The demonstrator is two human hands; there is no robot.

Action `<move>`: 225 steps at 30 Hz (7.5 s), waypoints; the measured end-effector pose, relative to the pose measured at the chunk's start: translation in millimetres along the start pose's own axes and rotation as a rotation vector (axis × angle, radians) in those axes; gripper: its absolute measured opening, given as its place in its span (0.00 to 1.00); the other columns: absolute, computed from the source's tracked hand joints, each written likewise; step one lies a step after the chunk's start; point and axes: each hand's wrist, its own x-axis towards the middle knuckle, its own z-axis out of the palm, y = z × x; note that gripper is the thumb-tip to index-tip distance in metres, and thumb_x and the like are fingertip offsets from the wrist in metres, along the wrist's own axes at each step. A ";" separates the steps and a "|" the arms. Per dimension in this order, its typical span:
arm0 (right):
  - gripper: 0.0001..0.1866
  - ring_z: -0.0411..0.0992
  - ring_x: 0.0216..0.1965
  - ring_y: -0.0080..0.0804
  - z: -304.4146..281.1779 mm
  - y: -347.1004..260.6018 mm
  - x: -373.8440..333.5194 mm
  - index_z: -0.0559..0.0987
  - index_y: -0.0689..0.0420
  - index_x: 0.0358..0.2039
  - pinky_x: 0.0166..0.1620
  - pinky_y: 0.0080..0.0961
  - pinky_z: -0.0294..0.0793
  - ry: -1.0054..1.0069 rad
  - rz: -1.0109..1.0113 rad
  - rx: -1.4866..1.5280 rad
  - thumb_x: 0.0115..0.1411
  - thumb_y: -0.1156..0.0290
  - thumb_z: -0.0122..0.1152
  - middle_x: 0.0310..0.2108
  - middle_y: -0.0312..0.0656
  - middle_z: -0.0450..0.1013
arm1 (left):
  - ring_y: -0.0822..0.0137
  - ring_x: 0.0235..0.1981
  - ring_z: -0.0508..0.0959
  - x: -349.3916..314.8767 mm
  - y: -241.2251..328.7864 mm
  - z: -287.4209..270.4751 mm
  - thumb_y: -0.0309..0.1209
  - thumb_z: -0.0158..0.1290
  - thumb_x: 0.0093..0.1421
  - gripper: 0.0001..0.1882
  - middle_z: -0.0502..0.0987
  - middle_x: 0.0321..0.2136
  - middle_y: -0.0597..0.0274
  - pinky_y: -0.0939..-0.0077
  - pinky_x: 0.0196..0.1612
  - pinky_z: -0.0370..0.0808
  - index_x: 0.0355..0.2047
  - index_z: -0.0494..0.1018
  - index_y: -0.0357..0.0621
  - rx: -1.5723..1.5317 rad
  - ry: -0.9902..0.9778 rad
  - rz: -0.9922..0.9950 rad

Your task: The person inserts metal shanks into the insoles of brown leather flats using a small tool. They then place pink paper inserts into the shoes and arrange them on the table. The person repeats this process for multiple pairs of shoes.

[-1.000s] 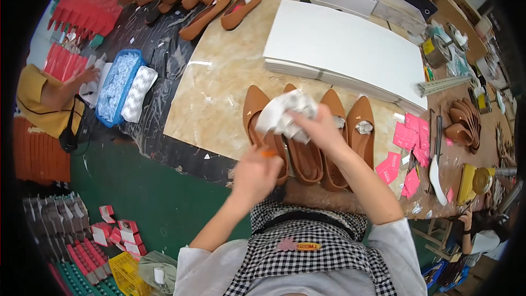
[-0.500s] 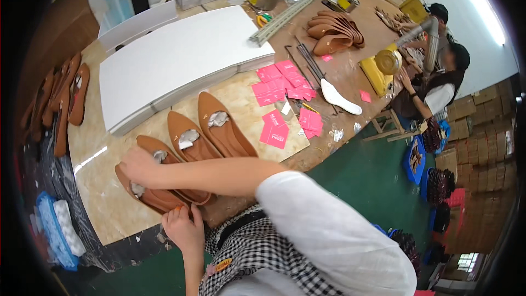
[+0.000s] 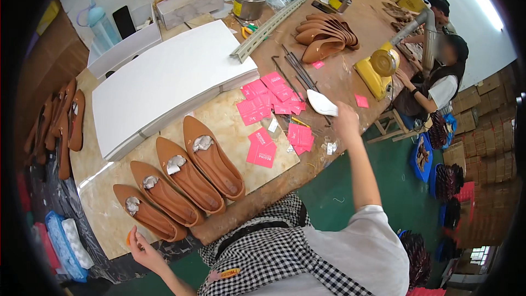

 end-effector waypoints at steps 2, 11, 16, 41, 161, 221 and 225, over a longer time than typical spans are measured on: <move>0.22 0.75 0.49 0.47 48.2 78.0 -13.3 0.76 0.56 0.51 0.50 0.43 0.73 0.360 -0.208 -0.342 0.54 0.78 0.58 0.43 0.48 0.78 | 0.65 0.42 0.76 7.0 25.3 19.2 0.31 0.50 0.69 0.14 0.79 0.43 0.54 0.74 0.47 0.71 0.47 0.78 0.34 -0.048 -0.037 0.199; 0.16 0.73 0.45 0.21 -21.1 -34.8 -22.9 0.76 0.64 0.54 0.49 0.24 0.74 -0.173 -0.029 1.321 0.69 0.71 0.54 0.45 0.33 0.77 | 0.64 0.45 0.79 -8.2 125.9 65.8 0.23 0.48 0.66 0.15 0.80 0.45 0.54 0.71 0.53 0.73 0.51 0.77 0.33 -0.335 -0.363 0.366; 0.14 0.70 0.34 0.20 -26.2 -186.8 -105.1 0.77 0.61 0.51 0.37 0.24 0.71 -0.741 -0.556 1.269 0.66 0.71 0.60 0.35 0.38 0.78 | 0.58 0.62 0.70 -23.8 182.2 107.6 0.23 0.56 0.62 0.43 0.64 0.65 0.51 0.63 0.62 0.69 0.72 0.45 0.38 -1.062 -1.027 0.015; 0.18 0.74 0.41 0.24 -16.1 -116.8 -59.6 0.75 0.62 0.57 0.44 0.23 0.75 -0.316 -0.216 1.310 0.71 0.67 0.52 0.43 0.40 0.77 | 0.47 0.58 0.73 245.5 -147.5 -172.0 0.33 0.64 0.56 0.41 0.70 0.57 0.34 0.56 0.60 0.70 0.64 0.58 0.29 0.291 0.536 -0.289; 0.21 0.71 0.15 0.35 -58.7 -341.6 -160.6 0.77 0.63 0.53 0.22 0.33 0.70 0.109 -0.862 0.969 0.60 0.69 0.61 0.14 0.39 0.70 | 0.59 0.65 0.65 -36.1 104.8 102.4 0.58 0.24 0.73 0.38 0.65 0.64 0.54 0.65 0.68 0.60 0.67 0.58 0.38 -0.887 -0.377 -0.058; 0.14 0.79 0.38 0.43 21.4 -197.6 -37.8 0.80 0.59 0.48 0.42 0.34 0.79 0.129 -0.630 1.110 0.64 0.70 0.56 0.40 0.49 0.80 | 0.64 0.51 0.74 18.3 99.2 52.2 0.33 0.58 0.63 0.25 0.76 0.51 0.53 0.70 0.53 0.72 0.56 0.69 0.28 -0.066 -0.577 0.074; 0.11 0.79 0.34 0.49 36.7 -35.8 80.3 0.80 0.58 0.38 0.38 0.42 0.78 0.372 0.055 0.387 0.64 0.65 0.57 0.34 0.53 0.79 | 0.59 0.48 0.78 -1.7 134.6 67.7 0.25 0.59 0.60 0.31 0.77 0.49 0.48 0.67 0.52 0.74 0.63 0.65 0.32 -0.046 -0.044 0.466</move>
